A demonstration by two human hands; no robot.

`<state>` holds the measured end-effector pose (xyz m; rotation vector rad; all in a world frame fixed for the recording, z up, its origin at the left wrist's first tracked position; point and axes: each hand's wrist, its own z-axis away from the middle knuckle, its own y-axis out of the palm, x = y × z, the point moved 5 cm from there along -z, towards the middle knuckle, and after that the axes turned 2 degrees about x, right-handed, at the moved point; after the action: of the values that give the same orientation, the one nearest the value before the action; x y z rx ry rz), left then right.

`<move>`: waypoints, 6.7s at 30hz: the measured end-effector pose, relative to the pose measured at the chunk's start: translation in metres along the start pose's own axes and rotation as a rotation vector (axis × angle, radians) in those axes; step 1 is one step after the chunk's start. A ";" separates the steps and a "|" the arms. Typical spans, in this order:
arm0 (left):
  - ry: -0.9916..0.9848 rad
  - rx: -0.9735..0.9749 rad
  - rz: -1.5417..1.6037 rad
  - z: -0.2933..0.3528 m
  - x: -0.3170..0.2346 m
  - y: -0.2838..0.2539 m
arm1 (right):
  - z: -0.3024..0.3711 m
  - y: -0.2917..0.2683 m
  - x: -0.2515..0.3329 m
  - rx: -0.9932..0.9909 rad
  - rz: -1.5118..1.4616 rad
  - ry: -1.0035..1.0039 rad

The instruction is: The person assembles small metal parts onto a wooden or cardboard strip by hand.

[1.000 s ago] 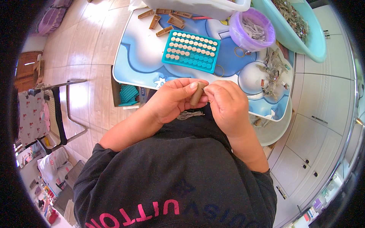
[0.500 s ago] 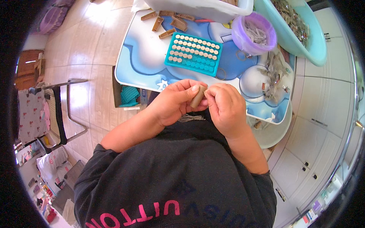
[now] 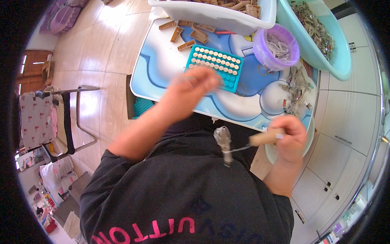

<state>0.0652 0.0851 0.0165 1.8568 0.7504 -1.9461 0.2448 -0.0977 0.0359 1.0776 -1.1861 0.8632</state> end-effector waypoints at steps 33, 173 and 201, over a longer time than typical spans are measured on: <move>0.147 -0.328 -1.333 -0.085 0.043 -0.145 | 0.174 -0.259 -0.107 -1.283 0.567 0.243; -0.210 -0.272 0.959 0.028 0.024 0.020 | -0.026 0.103 -0.049 -0.101 0.020 -0.193; -0.566 -0.214 1.299 0.046 0.048 0.055 | -0.038 0.098 -0.059 -0.315 0.362 -0.335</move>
<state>0.0565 0.0193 -0.0380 1.0275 -0.3784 -1.2564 0.1519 -0.0321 -0.0049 0.7766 -1.7725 0.7492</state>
